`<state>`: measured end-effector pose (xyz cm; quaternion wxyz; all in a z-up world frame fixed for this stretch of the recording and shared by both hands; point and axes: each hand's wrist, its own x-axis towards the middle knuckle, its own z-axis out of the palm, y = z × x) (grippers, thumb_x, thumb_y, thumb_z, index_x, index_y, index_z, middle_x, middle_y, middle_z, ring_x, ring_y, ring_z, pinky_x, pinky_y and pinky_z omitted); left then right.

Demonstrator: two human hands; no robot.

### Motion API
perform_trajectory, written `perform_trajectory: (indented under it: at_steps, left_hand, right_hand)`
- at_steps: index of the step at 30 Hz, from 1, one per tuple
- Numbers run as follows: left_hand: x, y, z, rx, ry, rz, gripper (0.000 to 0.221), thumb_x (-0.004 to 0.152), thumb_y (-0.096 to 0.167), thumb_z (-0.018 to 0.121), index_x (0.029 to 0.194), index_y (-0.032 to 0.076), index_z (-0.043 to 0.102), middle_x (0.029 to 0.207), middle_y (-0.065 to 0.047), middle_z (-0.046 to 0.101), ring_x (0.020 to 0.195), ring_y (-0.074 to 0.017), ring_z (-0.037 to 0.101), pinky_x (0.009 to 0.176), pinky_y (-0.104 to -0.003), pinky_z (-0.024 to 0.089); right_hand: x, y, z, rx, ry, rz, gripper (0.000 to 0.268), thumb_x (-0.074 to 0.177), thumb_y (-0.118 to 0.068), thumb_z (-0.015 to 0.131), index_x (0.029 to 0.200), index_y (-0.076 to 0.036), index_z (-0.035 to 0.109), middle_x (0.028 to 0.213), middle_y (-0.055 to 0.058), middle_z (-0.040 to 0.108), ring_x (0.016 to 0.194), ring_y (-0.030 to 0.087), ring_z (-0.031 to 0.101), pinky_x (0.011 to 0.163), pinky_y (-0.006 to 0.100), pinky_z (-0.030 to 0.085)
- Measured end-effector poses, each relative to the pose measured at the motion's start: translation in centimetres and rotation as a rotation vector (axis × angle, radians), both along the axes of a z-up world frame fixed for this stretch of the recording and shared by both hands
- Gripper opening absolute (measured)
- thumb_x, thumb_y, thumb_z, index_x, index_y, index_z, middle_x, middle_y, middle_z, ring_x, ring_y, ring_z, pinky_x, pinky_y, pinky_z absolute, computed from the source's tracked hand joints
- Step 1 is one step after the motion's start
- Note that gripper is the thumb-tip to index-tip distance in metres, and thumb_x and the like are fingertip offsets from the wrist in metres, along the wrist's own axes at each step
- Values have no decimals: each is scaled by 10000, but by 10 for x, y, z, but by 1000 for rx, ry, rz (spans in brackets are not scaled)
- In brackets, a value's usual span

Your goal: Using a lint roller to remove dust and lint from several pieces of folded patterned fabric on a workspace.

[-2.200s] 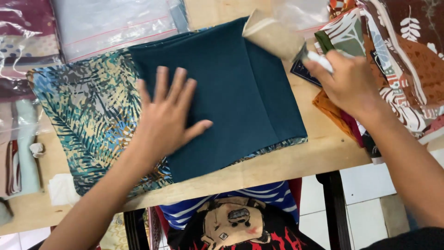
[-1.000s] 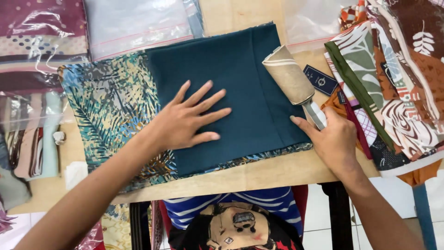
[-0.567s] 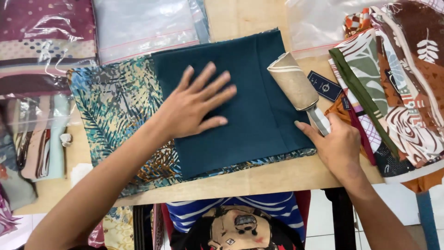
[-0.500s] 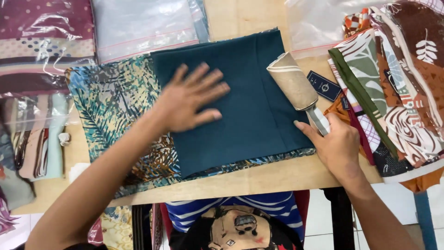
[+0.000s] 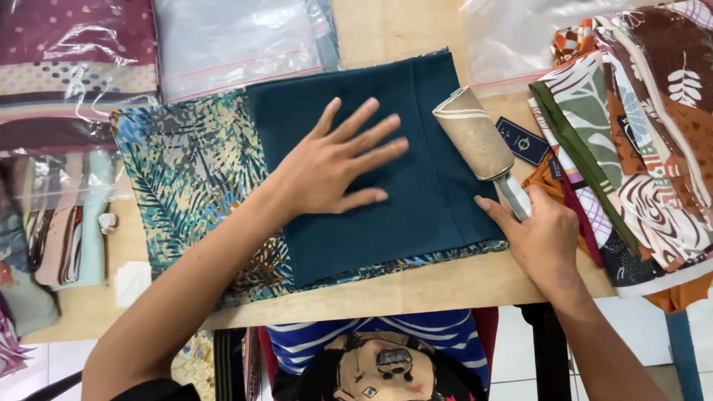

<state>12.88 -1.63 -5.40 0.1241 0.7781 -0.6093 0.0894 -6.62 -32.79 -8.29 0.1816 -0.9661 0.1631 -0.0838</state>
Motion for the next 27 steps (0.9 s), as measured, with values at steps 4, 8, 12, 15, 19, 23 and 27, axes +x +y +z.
perform_trajectory:
  at_steps: [4, 8, 12, 15, 19, 23, 27]
  left_hand:
    - [40, 3, -21, 110, 146, 63, 755, 1002, 738, 318, 1586, 273, 435, 1631, -82, 420, 1531, -379, 293, 1196, -672, 176]
    - [66, 2, -20, 92, -127, 526, 688, 1120, 533, 383, 1657, 103, 370, 1700, -169, 284, 1542, -421, 96, 1166, -756, 89]
    - [26, -42, 8, -157, -112, 358, 666, 961, 445, 739, 1486, 94, 532, 1508, -128, 582, 1342, -378, 551, 1103, -717, 304]
    - [-3, -56, -43, -101, -33, 127, 732, 1047, 635, 465, 1639, 218, 361, 1663, -14, 423, 1552, -258, 344, 1244, -586, 181]
    - [47, -46, -49, -102, -55, 156, 634, 1023, 664, 479, 1516, 274, 561, 1552, -22, 561, 1445, -344, 476, 1127, -679, 352]
    - [75, -49, -44, -28, -287, 624, 530, 1133, 416, 498, 1555, 102, 565, 1589, -145, 487, 1501, -454, 231, 1137, -764, 174]
    - [28, -78, -16, -68, -214, 482, 640, 1059, 311, 662, 1589, 47, 420, 1647, -162, 392, 1531, -385, 299, 1194, -680, 231]
  right_hand:
    - [0, 1, 1, 7, 34, -32, 608, 917, -614, 749, 796, -67, 516, 677, 75, 581, 577, 247, 534, 565, 419, 421]
    - [-1, -2, -4, -22, 32, -23, 636, 911, -661, 706, 779, -68, 517, 658, 81, 576, 564, 267, 547, 557, 435, 425]
    - [0, -1, -1, -7, 1, -12, 618, 898, -637, 725, 782, -64, 524, 661, 79, 577, 568, 256, 540, 554, 421, 420]
    - [1, 1, -3, 76, -20, -126, 619, 819, -629, 856, 832, -45, 652, 708, 242, 664, 788, 456, 706, 664, 491, 546]
    - [0, -1, -2, 103, -5, -114, 633, 853, -671, 805, 871, -57, 654, 773, 248, 680, 846, 452, 715, 653, 487, 534]
    - [-1, -2, -3, -5, 38, -27, 637, 896, -673, 687, 778, -72, 510, 648, 69, 571, 548, 248, 533, 540, 419, 423]
    - [0, -2, -1, 11, -2, 2, 612, 895, -634, 707, 773, -73, 496, 640, 60, 555, 534, 222, 511, 524, 396, 419]
